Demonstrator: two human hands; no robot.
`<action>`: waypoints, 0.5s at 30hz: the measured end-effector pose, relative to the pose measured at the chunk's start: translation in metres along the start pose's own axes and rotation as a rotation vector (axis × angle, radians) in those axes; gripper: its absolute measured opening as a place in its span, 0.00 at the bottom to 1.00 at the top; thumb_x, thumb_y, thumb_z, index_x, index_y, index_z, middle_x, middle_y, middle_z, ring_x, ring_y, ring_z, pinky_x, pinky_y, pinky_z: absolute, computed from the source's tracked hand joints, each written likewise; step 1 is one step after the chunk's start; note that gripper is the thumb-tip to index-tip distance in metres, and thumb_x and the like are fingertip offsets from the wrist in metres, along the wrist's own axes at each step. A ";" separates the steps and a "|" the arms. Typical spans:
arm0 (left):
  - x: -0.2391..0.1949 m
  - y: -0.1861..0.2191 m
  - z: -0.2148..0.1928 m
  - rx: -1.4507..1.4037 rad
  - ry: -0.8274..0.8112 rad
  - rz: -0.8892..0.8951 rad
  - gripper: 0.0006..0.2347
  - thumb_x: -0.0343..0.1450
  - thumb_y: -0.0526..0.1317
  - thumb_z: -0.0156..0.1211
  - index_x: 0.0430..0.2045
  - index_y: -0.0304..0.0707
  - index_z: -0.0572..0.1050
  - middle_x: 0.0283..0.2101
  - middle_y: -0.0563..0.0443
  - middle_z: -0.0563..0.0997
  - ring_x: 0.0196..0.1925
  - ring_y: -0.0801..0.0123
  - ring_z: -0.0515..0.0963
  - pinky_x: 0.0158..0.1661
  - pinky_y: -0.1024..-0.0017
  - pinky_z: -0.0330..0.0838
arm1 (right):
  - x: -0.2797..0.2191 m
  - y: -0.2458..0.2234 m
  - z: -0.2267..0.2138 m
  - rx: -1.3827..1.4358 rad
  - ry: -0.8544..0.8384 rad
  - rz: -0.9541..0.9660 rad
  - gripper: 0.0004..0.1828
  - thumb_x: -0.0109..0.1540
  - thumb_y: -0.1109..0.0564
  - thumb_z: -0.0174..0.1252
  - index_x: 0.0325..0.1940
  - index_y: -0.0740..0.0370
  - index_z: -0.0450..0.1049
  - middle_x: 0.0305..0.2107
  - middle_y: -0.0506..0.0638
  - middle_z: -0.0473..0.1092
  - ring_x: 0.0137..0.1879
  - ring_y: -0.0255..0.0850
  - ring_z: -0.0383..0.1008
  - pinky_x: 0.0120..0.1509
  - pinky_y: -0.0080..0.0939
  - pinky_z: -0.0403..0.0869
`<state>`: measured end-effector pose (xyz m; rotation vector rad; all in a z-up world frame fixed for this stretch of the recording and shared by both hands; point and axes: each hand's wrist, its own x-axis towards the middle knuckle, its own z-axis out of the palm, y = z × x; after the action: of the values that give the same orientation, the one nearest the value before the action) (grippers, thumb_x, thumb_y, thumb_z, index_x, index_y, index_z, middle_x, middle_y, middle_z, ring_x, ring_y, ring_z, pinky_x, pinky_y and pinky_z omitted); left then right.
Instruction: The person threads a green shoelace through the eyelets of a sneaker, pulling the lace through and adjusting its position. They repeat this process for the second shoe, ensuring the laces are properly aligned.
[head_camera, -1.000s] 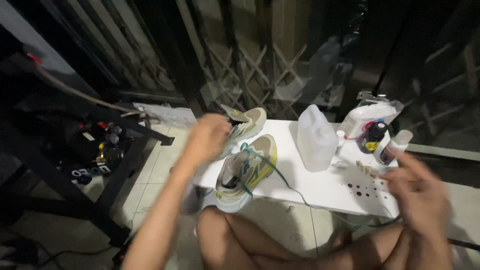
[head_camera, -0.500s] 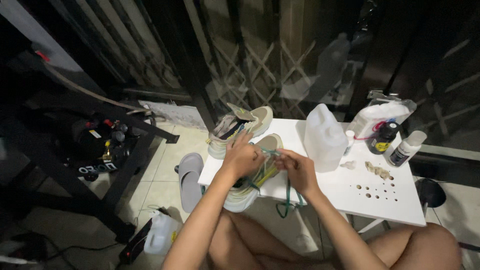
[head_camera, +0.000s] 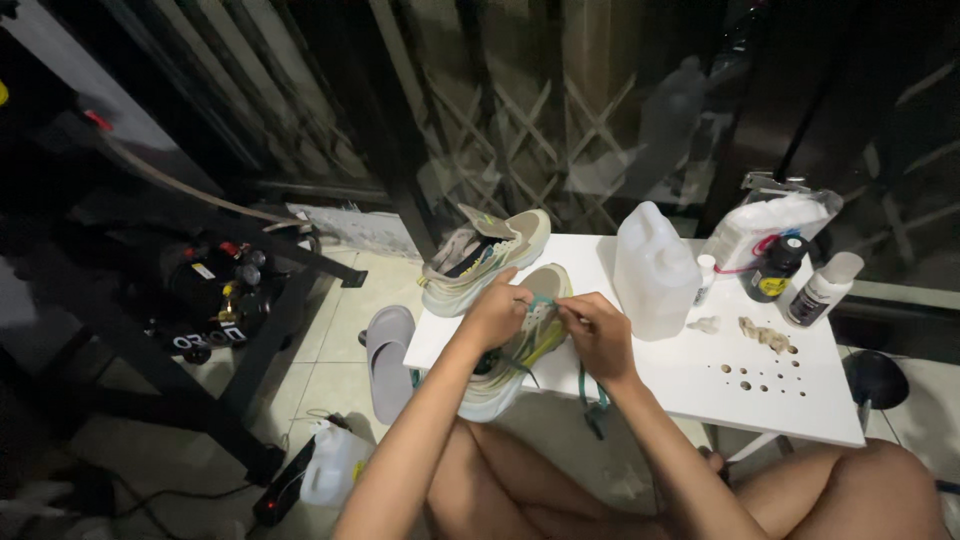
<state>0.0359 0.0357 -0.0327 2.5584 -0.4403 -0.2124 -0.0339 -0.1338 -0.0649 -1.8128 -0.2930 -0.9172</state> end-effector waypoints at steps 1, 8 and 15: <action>0.003 -0.001 0.002 -0.029 -0.015 -0.038 0.11 0.64 0.38 0.53 0.37 0.53 0.78 0.67 0.47 0.56 0.65 0.46 0.61 0.58 0.51 0.62 | -0.001 0.000 -0.001 -0.002 0.000 -0.016 0.11 0.54 0.61 0.64 0.38 0.48 0.77 0.23 0.44 0.74 0.28 0.42 0.75 0.25 0.40 0.74; -0.024 0.031 -0.026 -0.016 -0.038 -0.105 0.09 0.63 0.42 0.59 0.34 0.61 0.79 0.67 0.51 0.57 0.66 0.49 0.59 0.58 0.50 0.61 | -0.004 0.008 0.001 -0.057 -0.028 -0.031 0.09 0.55 0.61 0.62 0.37 0.49 0.75 0.25 0.43 0.73 0.30 0.41 0.75 0.27 0.37 0.75; -0.035 0.048 -0.037 0.023 -0.042 -0.168 0.07 0.64 0.44 0.60 0.32 0.64 0.80 0.69 0.54 0.50 0.66 0.49 0.59 0.58 0.49 0.60 | 0.000 0.000 -0.001 -0.058 -0.079 0.003 0.06 0.57 0.61 0.60 0.36 0.52 0.75 0.24 0.45 0.72 0.30 0.42 0.75 0.28 0.40 0.76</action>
<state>-0.0005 0.0270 0.0265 2.6192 -0.2451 -0.3241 -0.0344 -0.1353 -0.0651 -1.9053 -0.3168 -0.8609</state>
